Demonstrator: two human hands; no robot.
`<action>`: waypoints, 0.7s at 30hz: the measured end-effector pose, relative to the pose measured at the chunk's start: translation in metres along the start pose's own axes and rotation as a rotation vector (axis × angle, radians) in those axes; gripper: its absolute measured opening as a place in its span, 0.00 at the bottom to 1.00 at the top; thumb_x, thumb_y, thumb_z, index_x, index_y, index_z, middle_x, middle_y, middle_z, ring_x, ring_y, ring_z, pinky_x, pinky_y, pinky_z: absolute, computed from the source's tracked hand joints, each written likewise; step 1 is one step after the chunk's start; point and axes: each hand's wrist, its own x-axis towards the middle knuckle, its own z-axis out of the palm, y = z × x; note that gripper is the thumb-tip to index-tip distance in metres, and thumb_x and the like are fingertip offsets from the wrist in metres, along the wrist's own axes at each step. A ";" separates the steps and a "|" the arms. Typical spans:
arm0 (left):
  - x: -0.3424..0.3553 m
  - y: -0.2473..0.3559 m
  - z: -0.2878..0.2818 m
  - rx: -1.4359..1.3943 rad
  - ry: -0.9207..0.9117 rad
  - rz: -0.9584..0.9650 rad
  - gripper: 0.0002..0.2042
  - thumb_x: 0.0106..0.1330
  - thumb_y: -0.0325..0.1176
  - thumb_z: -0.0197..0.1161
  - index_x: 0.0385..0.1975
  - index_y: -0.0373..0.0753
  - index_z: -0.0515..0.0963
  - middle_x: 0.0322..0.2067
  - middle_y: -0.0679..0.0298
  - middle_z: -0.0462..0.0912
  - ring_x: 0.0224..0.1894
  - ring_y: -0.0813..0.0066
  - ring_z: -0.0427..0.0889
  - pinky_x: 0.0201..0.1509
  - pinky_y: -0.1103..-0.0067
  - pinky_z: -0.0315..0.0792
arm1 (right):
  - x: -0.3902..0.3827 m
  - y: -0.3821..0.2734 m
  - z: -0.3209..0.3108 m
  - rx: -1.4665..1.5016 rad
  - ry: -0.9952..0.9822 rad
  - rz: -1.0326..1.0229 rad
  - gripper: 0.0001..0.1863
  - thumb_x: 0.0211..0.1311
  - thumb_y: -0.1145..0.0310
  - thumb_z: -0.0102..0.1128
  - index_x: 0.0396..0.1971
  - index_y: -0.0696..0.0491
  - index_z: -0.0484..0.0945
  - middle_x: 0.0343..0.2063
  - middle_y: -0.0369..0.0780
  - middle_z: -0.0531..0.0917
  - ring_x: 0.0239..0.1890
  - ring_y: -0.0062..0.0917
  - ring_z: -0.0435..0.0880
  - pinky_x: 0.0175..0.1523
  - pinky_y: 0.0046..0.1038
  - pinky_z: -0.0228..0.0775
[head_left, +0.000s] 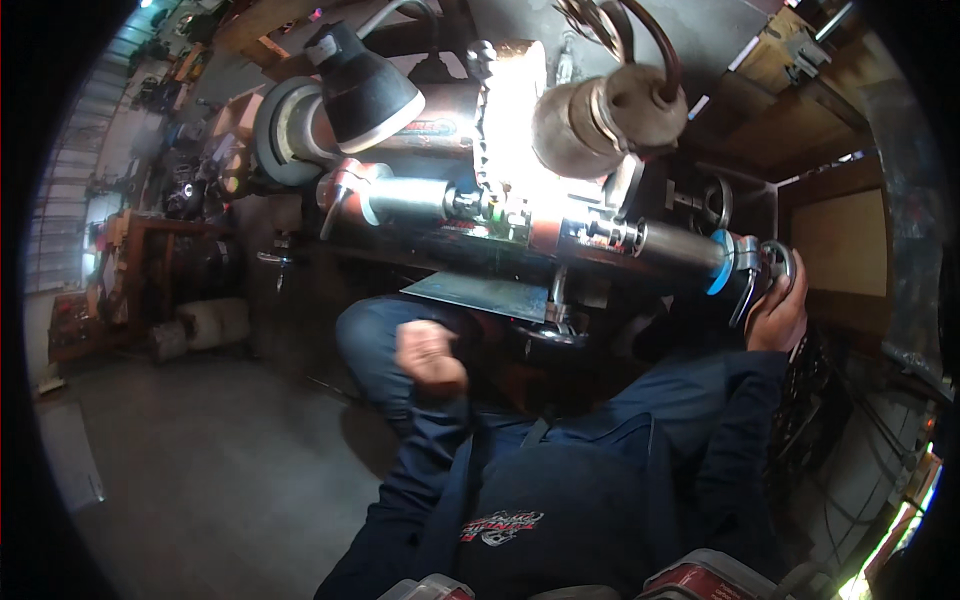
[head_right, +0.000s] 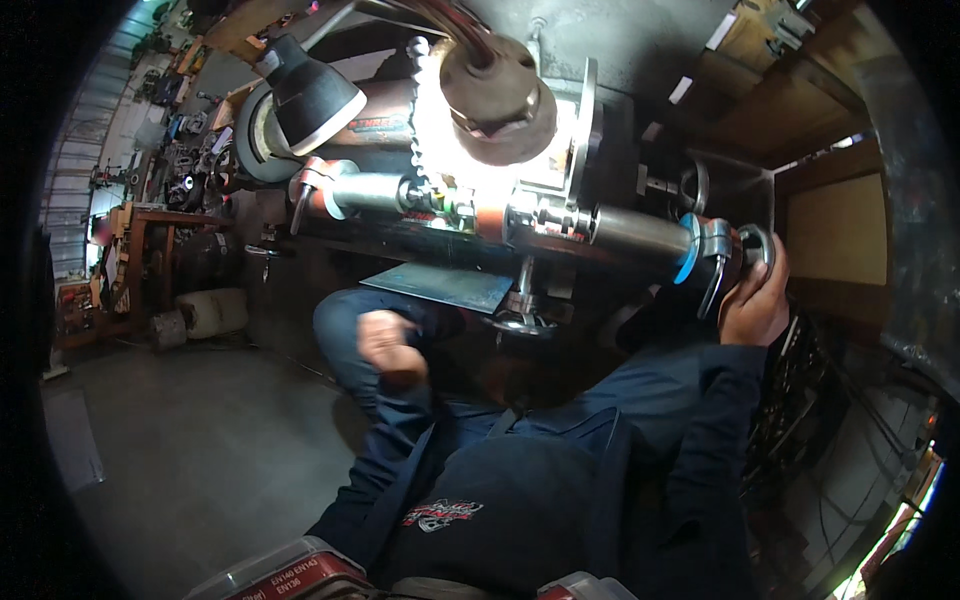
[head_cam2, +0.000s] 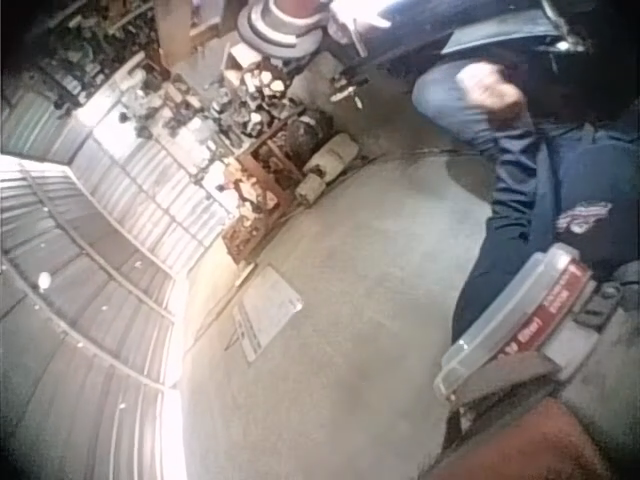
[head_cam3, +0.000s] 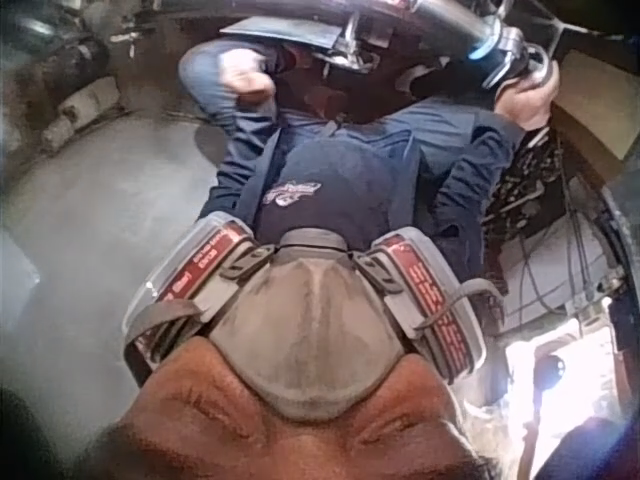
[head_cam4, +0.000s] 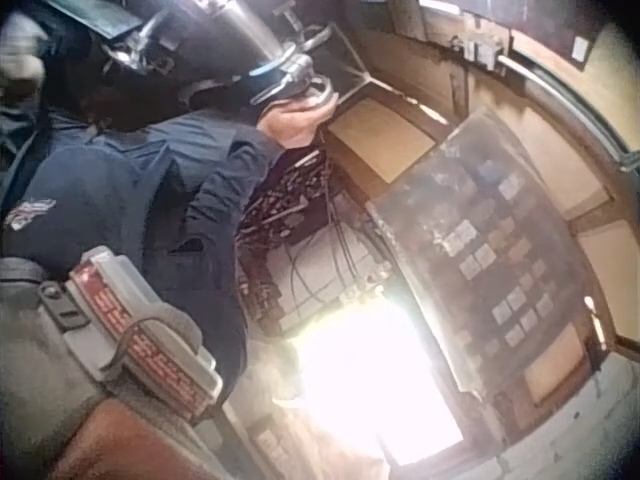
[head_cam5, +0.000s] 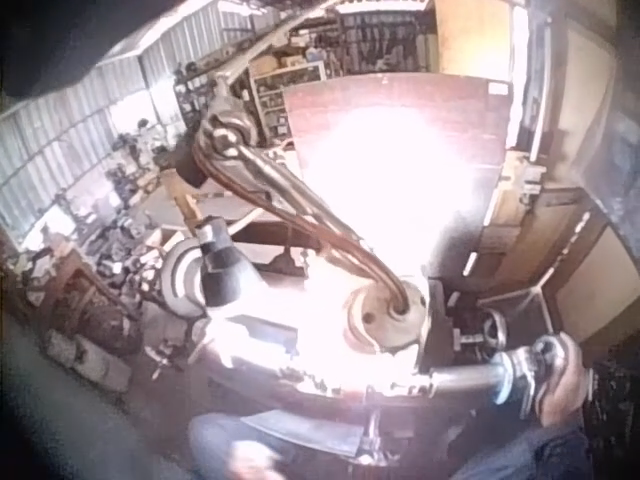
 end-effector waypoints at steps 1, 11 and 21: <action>-0.009 0.019 0.013 -0.014 -0.267 -0.325 0.14 0.67 0.40 0.61 0.37 0.32 0.77 0.32 0.55 0.81 0.37 0.62 0.80 0.43 0.71 0.73 | 0.003 0.001 -0.002 -0.021 -0.036 0.016 0.19 0.75 0.63 0.43 0.59 0.51 0.73 0.47 0.49 0.83 0.47 0.47 0.83 0.48 0.39 0.76; -0.006 -0.041 0.099 0.216 -1.218 -0.179 0.49 0.45 0.61 0.77 0.61 0.32 0.67 0.55 0.46 0.75 0.59 0.49 0.73 0.65 0.62 0.65 | 0.006 -0.001 -0.004 -0.079 -0.072 0.067 0.18 0.74 0.61 0.46 0.60 0.36 0.73 0.43 0.44 0.85 0.40 0.46 0.85 0.40 0.42 0.78; 0.020 -0.004 0.102 -0.044 -1.386 -0.478 0.46 0.46 0.46 0.81 0.62 0.30 0.63 0.54 0.49 0.74 0.60 0.55 0.72 0.66 0.66 0.64 | -0.001 0.001 0.000 -0.134 0.001 0.062 0.17 0.73 0.60 0.47 0.58 0.36 0.75 0.41 0.43 0.86 0.39 0.45 0.86 0.40 0.42 0.78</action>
